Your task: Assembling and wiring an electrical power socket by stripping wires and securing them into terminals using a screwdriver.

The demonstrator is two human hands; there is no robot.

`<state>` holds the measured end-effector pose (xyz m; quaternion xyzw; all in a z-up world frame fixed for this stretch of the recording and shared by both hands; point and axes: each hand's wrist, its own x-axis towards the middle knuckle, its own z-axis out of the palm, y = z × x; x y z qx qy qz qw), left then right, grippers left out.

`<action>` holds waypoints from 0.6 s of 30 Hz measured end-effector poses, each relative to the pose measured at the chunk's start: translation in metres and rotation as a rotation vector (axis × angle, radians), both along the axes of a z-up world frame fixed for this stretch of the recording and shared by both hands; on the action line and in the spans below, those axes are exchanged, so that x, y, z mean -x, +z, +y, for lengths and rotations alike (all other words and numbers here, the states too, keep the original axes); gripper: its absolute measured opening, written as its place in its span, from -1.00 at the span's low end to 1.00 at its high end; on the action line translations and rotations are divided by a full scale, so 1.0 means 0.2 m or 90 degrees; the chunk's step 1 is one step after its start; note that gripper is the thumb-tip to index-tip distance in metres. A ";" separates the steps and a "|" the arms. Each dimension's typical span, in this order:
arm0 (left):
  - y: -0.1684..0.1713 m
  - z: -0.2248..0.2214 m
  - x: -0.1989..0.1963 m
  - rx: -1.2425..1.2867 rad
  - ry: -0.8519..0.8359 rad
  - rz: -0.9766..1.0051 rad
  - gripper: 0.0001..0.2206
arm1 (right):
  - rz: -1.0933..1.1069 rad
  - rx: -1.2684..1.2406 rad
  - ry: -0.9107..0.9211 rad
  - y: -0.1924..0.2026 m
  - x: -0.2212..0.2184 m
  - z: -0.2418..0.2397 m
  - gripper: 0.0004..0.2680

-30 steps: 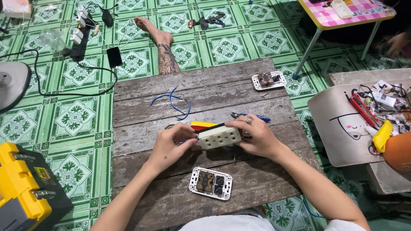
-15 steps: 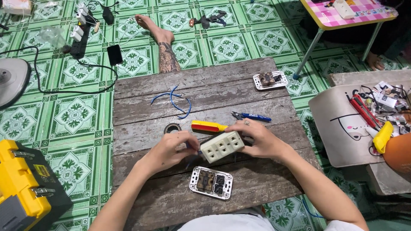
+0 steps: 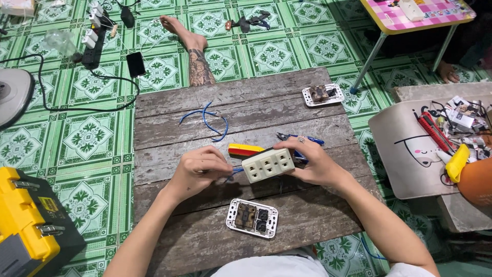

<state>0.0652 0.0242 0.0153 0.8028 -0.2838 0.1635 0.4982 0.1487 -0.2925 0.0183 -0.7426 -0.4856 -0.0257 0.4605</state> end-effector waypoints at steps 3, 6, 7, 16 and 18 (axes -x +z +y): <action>0.01 0.00 0.01 0.013 0.013 0.001 -0.88 | 0.034 -0.009 0.019 0.01 0.01 0.00 -0.62; 0.02 0.01 0.01 0.009 0.008 0.006 -0.91 | 0.042 -0.003 0.024 -0.02 0.01 0.00 -0.61; 0.02 0.00 0.01 0.024 0.004 0.001 -0.89 | 0.056 -0.007 0.021 -0.03 0.00 0.00 -0.61; 0.04 -0.02 0.00 0.090 -0.004 0.014 -0.85 | 0.068 -0.037 -0.024 -0.07 -0.03 -0.01 -0.58; 0.05 -0.03 0.01 0.098 -0.003 0.012 -0.86 | 0.071 -0.039 -0.023 -0.07 -0.03 0.00 -0.58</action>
